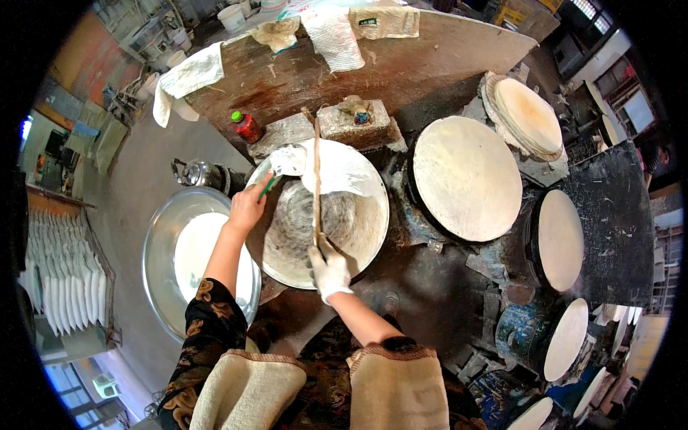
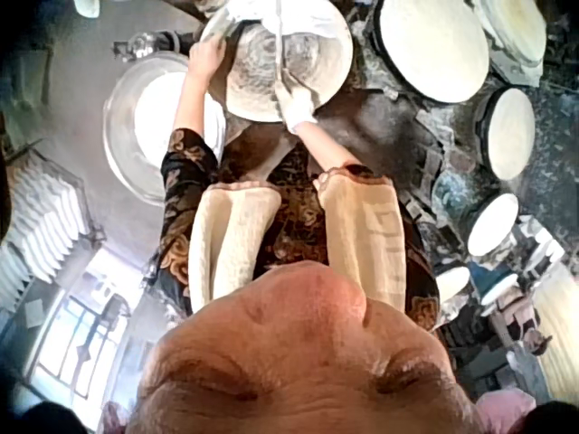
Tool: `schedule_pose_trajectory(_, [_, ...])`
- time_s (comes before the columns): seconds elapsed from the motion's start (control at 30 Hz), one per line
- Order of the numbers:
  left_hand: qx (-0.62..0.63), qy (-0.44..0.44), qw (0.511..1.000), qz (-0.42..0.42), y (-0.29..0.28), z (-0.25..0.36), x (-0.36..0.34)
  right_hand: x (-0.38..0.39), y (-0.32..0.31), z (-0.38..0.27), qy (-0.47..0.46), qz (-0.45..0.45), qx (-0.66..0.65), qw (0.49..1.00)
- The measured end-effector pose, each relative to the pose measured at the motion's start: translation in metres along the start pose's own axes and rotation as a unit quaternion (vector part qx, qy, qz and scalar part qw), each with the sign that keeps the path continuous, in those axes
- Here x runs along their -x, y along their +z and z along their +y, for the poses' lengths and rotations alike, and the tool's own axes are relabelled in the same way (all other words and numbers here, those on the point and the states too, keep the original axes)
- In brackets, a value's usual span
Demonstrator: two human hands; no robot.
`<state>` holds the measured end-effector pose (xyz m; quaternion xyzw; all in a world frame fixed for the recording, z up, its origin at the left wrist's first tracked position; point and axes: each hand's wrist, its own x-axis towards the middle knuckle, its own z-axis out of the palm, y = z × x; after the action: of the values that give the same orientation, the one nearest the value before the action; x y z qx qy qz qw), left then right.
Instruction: The person ladles white batter onto a hot circular griddle and uses a wooden spreader to distribute it into a thin, round crepe. They repeatedly scoop batter from a large metal bowl, pour it onto the cooking surface, and spread it evenly. Finished crepes are stacked on a nearby surface.
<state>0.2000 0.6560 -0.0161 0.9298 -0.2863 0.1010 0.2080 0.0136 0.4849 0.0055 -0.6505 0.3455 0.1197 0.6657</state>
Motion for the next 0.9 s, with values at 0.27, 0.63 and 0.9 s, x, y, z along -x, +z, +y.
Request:
schedule_pose_trajectory(0.27, [-0.017,-0.062,0.998,0.023,-0.008,-0.037,0.049,-0.008,-0.076,0.006,-0.007,0.008,-0.012,1.0])
schedule_pose_trajectory(0.63, [-0.053,-0.126,0.989,0.054,-0.012,-0.005,0.078,-0.007,-0.024,0.003,-0.018,-0.131,0.124,0.983])
schedule_pose_trajectory(0.9, [-0.07,-0.21,0.973,0.057,-0.025,0.015,0.132,-0.07,-0.165,-0.055,-0.049,-0.101,0.147,0.983])
